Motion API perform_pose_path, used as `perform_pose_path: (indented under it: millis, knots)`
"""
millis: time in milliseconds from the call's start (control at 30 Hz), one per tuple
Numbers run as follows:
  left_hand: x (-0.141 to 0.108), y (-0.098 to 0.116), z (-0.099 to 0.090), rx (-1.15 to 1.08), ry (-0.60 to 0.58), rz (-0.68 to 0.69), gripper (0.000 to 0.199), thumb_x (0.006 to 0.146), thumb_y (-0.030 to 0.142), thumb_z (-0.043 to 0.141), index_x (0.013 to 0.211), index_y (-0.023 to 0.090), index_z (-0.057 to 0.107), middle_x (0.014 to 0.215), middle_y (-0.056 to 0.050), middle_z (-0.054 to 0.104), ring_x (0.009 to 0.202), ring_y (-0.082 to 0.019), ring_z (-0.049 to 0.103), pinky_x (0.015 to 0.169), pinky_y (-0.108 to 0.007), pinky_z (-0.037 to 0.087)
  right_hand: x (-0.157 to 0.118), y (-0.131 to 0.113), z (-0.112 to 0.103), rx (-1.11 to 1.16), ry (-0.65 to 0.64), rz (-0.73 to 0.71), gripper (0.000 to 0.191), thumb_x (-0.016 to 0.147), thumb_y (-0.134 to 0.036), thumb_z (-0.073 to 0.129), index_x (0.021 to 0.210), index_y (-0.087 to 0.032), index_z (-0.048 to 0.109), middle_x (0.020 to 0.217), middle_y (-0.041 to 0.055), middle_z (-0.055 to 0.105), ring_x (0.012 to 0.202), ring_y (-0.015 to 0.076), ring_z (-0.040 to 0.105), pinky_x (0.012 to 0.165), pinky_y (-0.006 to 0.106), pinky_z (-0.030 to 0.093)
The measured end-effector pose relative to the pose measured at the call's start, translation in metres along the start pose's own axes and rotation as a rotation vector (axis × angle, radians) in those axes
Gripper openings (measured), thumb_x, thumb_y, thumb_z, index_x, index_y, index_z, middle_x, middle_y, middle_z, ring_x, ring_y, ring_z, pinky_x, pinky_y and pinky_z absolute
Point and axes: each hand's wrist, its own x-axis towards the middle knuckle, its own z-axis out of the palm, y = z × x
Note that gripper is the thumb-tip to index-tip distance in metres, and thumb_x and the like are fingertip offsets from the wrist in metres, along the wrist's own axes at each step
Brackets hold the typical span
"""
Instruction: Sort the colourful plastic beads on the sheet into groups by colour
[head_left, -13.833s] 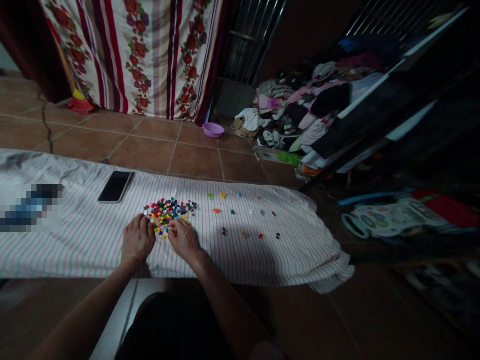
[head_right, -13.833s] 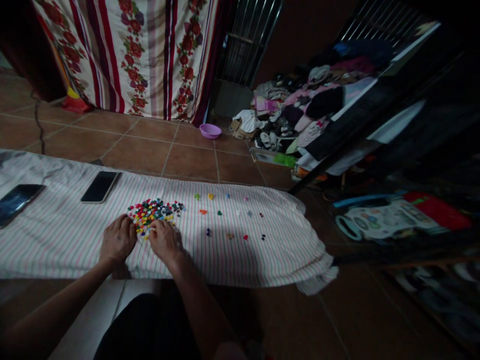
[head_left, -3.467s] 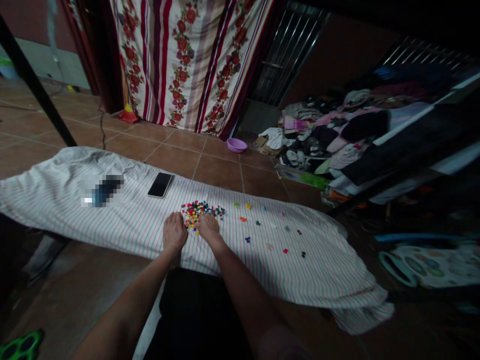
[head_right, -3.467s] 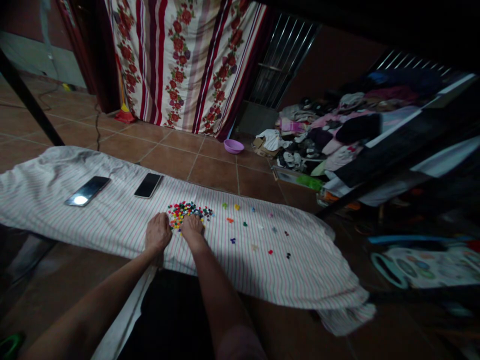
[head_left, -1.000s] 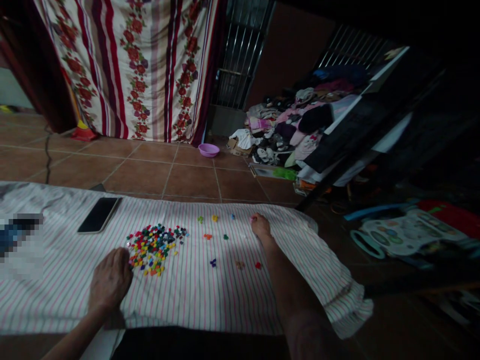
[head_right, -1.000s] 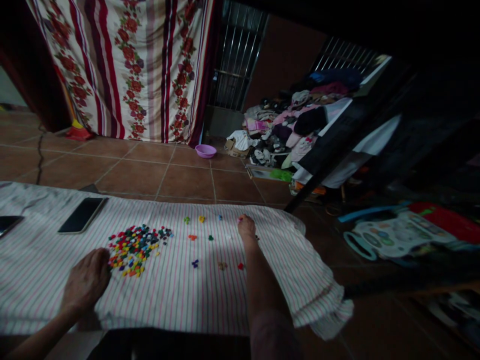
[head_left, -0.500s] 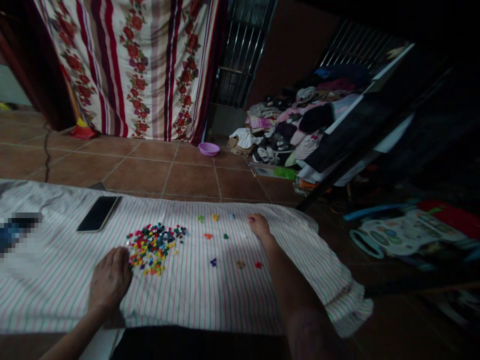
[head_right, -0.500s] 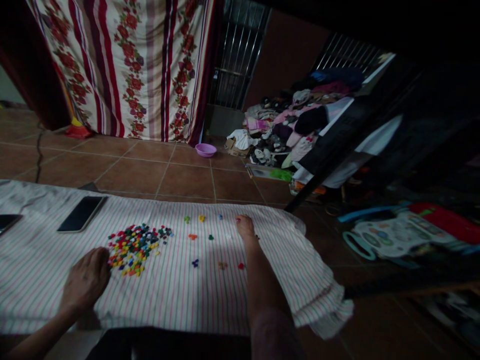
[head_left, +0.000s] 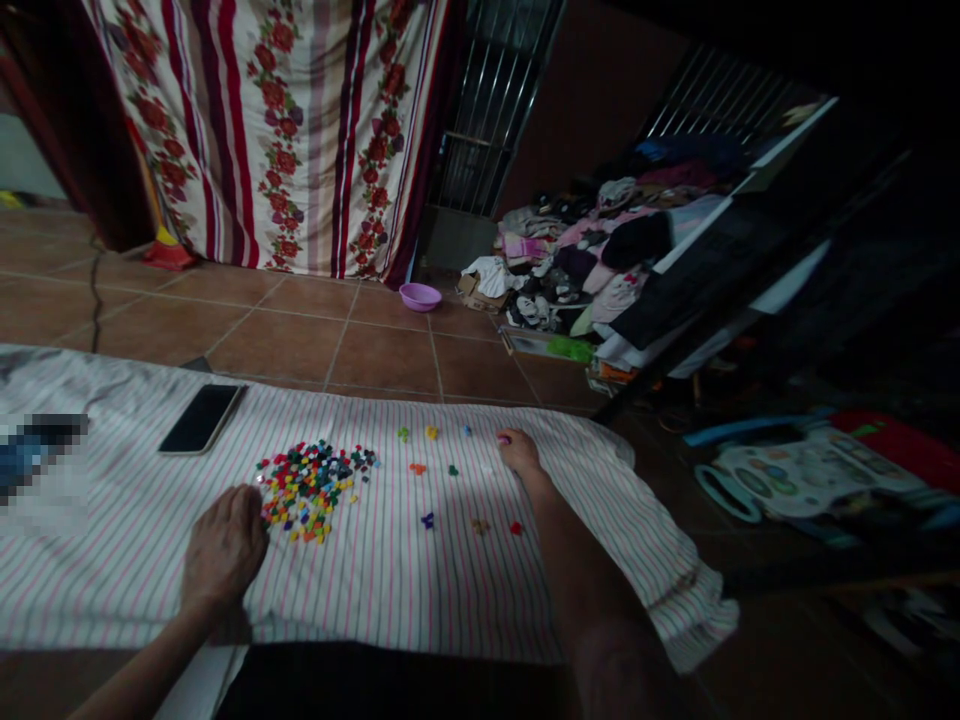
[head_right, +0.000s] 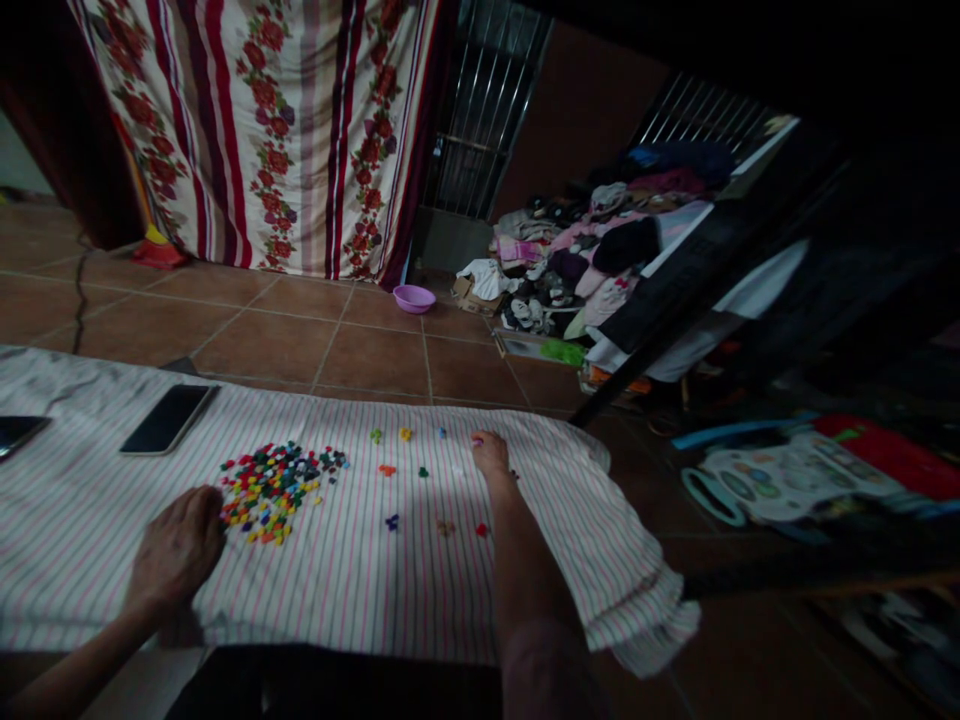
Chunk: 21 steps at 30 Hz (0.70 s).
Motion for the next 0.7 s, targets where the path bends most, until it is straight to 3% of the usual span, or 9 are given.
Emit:
perform_pose_path:
  millis: [500,700]
  knots:
    - [-0.001,0.001,0.002,-0.012,-0.057,-0.056,0.023,0.092,0.025,0.034,0.104,0.015,0.051,0.104,-0.012,0.063,0.098,-0.026,0.059,0.083,-0.038,0.045,-0.001,0.000,-0.008,0.072,0.085,0.056,0.036,0.078,-0.008,0.048,0.101,-0.020,0.074,0.103,0.0060,0.071,0.098,0.0168,0.065,0.088,0.023,0.046]
    - [0.000,0.004,-0.003,-0.089,-0.082,-0.119,0.022,0.090,0.022,0.036,0.102,0.015,0.053,0.102,-0.013,0.063,0.097,-0.027,0.057,0.086,-0.041,0.045,-0.008,-0.021,-0.011,0.156,0.188,-0.009,0.040,0.077,-0.012,0.041,0.102,-0.015,0.073,0.102,0.0105,0.070,0.097,0.0203,0.063,0.091,0.030,0.047]
